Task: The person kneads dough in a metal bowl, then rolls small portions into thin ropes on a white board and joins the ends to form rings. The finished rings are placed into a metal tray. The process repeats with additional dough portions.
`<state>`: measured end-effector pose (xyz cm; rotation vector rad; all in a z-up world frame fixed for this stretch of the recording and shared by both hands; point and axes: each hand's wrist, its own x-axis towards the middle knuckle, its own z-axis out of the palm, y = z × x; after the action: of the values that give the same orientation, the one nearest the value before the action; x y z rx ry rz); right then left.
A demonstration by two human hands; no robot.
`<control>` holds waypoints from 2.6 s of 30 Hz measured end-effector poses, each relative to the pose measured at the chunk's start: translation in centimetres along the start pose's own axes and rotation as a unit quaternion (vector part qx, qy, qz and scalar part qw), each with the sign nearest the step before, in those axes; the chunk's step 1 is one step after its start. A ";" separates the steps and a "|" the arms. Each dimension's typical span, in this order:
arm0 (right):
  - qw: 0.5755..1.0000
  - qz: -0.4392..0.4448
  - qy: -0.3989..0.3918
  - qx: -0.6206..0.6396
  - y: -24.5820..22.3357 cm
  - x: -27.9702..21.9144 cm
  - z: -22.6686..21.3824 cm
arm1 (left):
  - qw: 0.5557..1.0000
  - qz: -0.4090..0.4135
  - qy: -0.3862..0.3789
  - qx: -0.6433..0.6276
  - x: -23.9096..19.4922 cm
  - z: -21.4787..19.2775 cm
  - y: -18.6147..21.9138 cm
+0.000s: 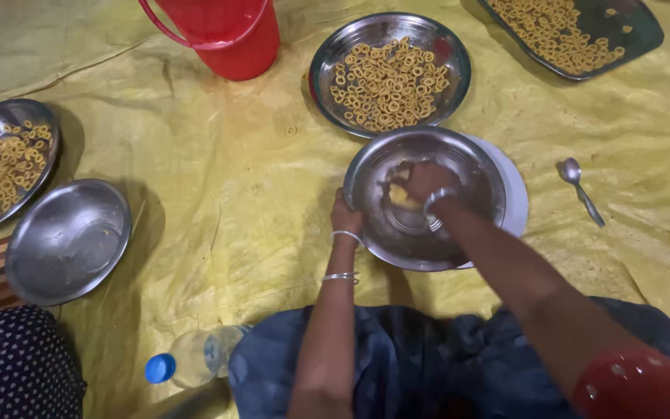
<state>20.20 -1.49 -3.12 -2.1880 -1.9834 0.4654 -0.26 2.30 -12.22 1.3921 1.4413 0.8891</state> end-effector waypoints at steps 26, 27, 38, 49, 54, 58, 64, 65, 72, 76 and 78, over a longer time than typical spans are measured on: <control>0.964 -0.225 -0.038 -0.138 5.1 -5.8 1.0 | 0.991 0.029 -0.029 -0.127 -2.7 6.0 3.8; 0.964 -0.207 -0.032 -0.161 5.1 -4.4 1.7 | 0.990 0.037 -0.027 -0.137 -2.8 5.8 4.0; 0.953 -0.282 0.085 -0.068 3.7 -5.8 -0.4 | 0.987 0.067 0.063 -0.135 -4.1 5.1 4.4; 0.993 -0.102 -0.059 0.003 8.6 -14.6 -8.0 | 0.991 -0.046 0.009 -0.125 -3.7 4.7 4.7; 0.951 -0.280 0.044 -0.126 3.3 -12.7 -5.8 | 0.987 -0.017 -0.026 -0.159 -3.3 4.7 4.5; 0.979 -0.085 -0.097 -0.160 1.0 -9.3 -3.8 | 0.984 -0.019 -0.025 -0.176 -3.3 4.6 4.6; 0.984 -0.062 -0.059 -0.158 1.8 -2.4 -2.8 | 0.994 0.007 -0.035 -0.105 -3.2 4.2 4.2; 0.981 -0.074 -0.055 -0.172 2.0 -2.2 -2.3 | 0.989 0.018 -0.038 -0.141 -3.4 4.4 3.8; 0.977 -0.167 0.011 -0.134 2.4 -3.9 -2.7 | 0.979 0.028 0.055 -0.194 -3.6 5.8 3.1; 0.929 -0.341 0.064 -0.130 5.5 -8.7 -4.3 | 0.982 -0.017 0.063 -0.177 -3.8 5.6 3.5; 0.927 -0.359 0.074 -0.082 7.5 -10.8 -5.0 | 0.990 -0.031 0.061 -0.123 -3.8 5.1 4.3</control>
<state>28.08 -12.58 0.54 -1.3366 -2.5846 0.0240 5.70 -1.53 -9.37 1.1211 1.4042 1.0878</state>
